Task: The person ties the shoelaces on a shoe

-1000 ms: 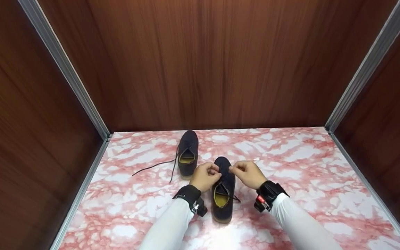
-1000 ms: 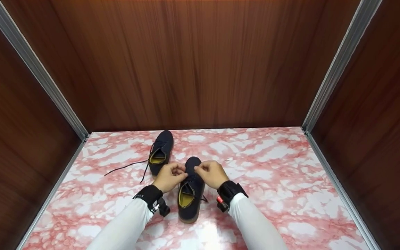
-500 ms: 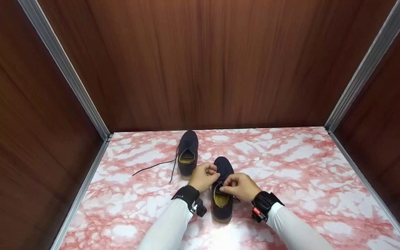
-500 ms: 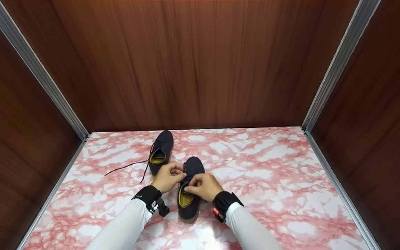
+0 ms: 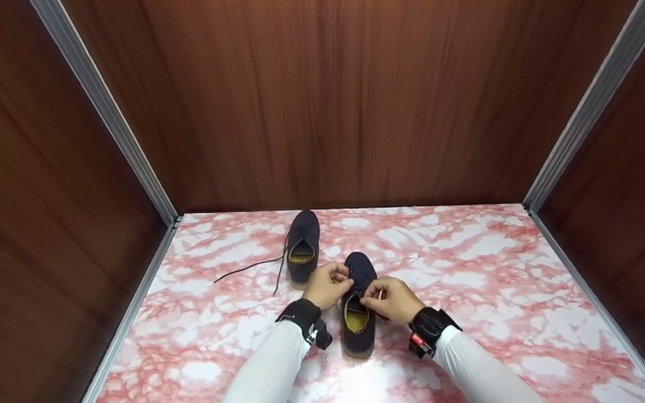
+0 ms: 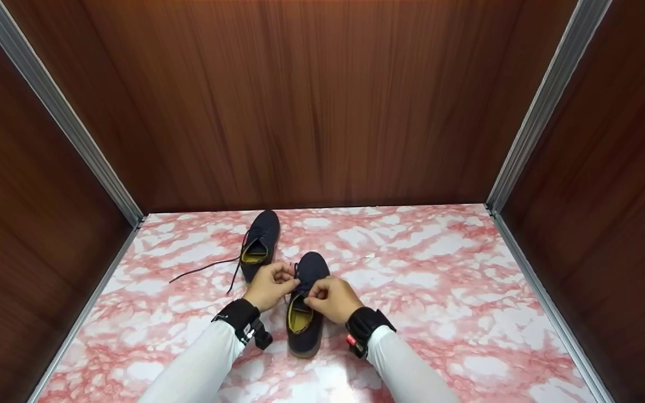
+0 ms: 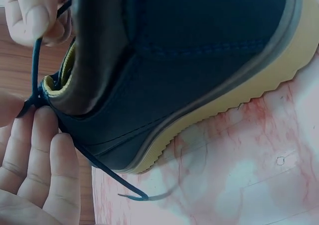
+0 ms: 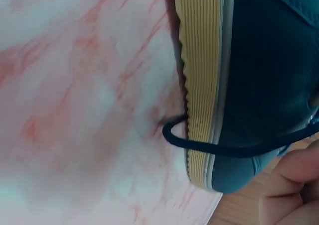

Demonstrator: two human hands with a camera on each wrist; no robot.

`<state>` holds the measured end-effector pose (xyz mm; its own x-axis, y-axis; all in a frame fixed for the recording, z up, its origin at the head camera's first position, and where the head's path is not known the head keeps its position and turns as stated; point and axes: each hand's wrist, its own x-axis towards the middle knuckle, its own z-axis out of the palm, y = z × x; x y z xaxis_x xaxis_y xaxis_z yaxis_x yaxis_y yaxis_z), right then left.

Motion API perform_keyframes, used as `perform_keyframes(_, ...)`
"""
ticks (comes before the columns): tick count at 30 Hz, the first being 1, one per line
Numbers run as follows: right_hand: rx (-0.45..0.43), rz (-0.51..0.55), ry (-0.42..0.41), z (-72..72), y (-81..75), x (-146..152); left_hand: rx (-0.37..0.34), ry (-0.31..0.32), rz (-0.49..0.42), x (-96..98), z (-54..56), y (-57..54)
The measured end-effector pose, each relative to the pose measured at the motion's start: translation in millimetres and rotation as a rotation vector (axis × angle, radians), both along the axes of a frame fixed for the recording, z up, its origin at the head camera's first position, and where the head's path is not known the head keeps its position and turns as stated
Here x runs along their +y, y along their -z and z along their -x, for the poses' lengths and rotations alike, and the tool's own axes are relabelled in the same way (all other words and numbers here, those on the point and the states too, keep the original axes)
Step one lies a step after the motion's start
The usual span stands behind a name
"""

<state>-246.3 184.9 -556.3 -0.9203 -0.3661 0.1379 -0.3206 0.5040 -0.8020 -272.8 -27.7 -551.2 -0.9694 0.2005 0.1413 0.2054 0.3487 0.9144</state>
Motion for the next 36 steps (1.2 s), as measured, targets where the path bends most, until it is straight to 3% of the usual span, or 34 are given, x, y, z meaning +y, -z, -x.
perform_keyframes(8,-0.063,0.022,-0.001,-0.2,0.0,14.2,0.003,-0.004,0.009,-1.3,-2.7,-4.1)
perform_keyframes(20,-0.079,0.014,0.021,3.5,-3.3,16.3,0.024,-0.008,0.026,-0.3,-2.4,-4.4)
perform_keyframes(36,0.005,-0.021,0.112,14.5,-2.9,-4.5,0.012,0.011,-0.042,-0.7,-2.6,-2.4)
